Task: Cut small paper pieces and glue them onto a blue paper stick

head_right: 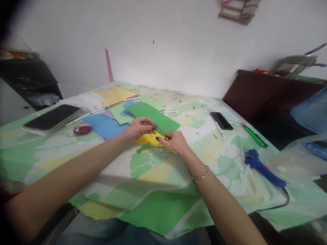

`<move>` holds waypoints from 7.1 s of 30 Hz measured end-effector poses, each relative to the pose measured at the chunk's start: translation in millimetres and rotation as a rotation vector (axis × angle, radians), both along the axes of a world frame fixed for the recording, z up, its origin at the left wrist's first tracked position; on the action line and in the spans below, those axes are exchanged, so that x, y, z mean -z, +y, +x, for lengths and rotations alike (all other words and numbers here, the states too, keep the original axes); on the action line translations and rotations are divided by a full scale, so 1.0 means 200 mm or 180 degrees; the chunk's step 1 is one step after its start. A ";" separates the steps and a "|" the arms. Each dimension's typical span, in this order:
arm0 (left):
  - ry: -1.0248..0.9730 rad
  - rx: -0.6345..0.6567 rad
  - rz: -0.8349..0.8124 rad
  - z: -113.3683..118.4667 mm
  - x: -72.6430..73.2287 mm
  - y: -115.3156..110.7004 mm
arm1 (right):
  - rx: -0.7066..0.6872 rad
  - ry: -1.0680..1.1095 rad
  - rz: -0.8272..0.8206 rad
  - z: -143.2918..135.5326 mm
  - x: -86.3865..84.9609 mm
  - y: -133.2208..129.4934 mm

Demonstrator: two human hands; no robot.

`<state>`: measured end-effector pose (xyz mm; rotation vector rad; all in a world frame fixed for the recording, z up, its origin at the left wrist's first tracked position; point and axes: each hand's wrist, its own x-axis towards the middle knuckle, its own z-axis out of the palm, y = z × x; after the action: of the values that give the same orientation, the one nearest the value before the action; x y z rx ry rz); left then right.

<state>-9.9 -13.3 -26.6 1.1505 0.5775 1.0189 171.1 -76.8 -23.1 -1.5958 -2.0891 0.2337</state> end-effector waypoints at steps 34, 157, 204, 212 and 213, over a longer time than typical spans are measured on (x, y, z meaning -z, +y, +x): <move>-0.0137 -0.0168 -0.0031 -0.01 -0.02 0.00 | -0.0073 -0.0033 -0.0028 0.00 0.00 0.00; 0.0082 -0.0134 0.0424 0.00 0.02 0.02 | -0.0088 -0.0199 -0.0111 0.01 -0.01 -0.01; 0.0068 -0.0128 0.0358 0.00 0.00 0.00 | -0.0175 -0.0224 -0.0007 0.02 0.00 0.00; -0.0004 -0.0182 0.0328 0.00 -0.01 -0.01 | -0.0114 -0.0141 0.0042 0.01 0.00 0.00; -0.0012 -0.0179 0.0326 0.00 -0.02 -0.01 | -0.0114 -0.0130 0.0041 0.01 0.00 0.00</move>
<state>-9.5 -14.8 -23.5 1.2278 0.5624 1.1094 172.1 -77.1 -22.7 -1.5692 -2.1472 0.2011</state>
